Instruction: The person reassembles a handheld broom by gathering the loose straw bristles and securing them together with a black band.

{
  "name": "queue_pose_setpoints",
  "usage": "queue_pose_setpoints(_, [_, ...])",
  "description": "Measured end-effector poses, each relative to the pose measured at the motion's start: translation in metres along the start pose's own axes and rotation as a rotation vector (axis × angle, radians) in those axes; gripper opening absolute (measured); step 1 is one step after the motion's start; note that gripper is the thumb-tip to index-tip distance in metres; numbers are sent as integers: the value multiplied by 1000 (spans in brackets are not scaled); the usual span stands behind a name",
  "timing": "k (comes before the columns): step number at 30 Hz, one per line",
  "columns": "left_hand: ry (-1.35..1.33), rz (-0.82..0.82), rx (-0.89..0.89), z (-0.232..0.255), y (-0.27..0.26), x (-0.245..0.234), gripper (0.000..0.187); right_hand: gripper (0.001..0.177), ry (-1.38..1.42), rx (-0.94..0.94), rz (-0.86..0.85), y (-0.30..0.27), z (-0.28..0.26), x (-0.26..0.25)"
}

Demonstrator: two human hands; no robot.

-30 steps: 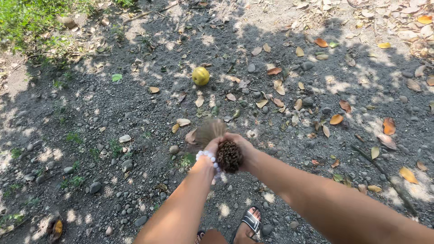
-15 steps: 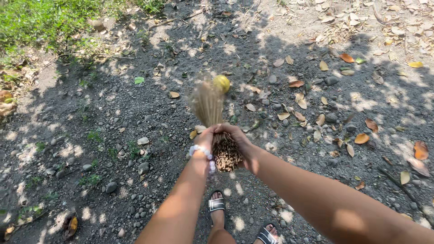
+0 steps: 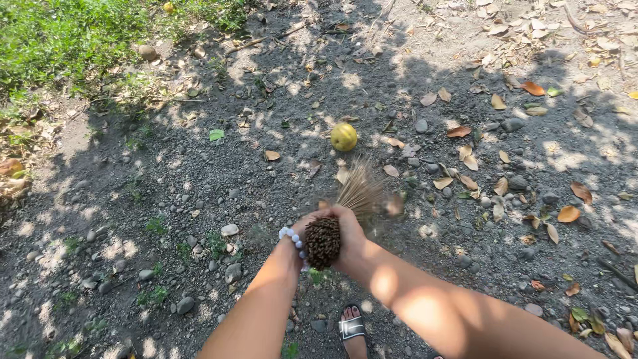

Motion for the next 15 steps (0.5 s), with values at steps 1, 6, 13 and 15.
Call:
queue_pose_setpoints(1, [2, -29, 2, 7, 0, -3, 19, 45, -5, -53, -38, -2, -5, 19])
queue_pose_setpoints(6, [54, -109, 71, 77, -3, -29, 18, 29, -71, 4, 189, 13, -12, 64])
queue_pose_setpoints(13, [209, 210, 215, 151, 12, -99, 21, 40, -326, 147, -219, 111, -32, 61])
queue_pose_setpoints(15, [197, 290, 166, 153, 27, -99, 30, 41, -240, 200, -101, 131, -45, 39])
Point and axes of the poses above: each hand's wrist, its own y-axis towards the middle knuckle, its own x-axis out of the palm, z = x × y, the point moved 8 cm from there along y, towards the middle knuckle, and after that the axes turned 7 degrees about -z, right-handed, at the moved point
